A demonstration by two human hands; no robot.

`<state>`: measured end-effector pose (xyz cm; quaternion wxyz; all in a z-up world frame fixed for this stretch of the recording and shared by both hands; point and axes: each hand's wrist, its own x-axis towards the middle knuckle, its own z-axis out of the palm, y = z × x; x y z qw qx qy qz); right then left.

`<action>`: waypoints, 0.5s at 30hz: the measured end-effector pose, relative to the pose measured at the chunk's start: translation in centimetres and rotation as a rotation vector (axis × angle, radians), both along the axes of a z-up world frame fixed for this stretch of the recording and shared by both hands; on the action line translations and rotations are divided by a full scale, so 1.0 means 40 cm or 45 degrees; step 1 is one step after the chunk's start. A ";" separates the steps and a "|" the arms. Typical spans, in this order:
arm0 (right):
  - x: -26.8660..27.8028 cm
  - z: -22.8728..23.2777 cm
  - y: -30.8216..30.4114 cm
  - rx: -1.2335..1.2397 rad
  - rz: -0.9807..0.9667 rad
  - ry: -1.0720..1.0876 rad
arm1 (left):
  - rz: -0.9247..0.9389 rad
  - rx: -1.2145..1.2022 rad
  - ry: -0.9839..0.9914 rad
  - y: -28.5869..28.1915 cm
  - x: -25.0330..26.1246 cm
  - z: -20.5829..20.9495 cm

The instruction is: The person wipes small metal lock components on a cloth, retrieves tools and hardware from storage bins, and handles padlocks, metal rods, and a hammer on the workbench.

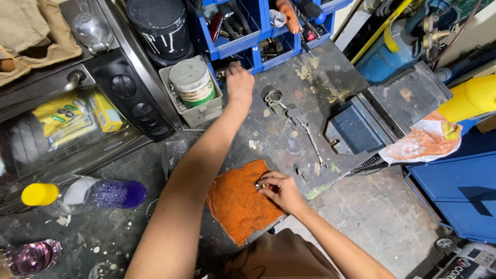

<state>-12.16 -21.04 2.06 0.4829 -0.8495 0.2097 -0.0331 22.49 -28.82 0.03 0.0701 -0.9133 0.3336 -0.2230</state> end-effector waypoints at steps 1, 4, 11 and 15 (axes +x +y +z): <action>-0.003 0.017 -0.007 -0.109 0.139 -0.118 | -0.078 -0.018 -0.183 0.038 -0.050 0.031; 0.003 0.047 0.013 -0.363 0.342 -0.283 | -0.423 -0.226 0.170 0.176 -0.188 0.109; 0.026 0.052 0.043 -0.470 0.278 -0.153 | -0.537 -0.647 0.829 0.507 -0.463 0.104; 0.039 0.033 0.001 -0.306 0.261 -0.247 | -0.477 -0.702 1.067 0.612 -0.581 0.071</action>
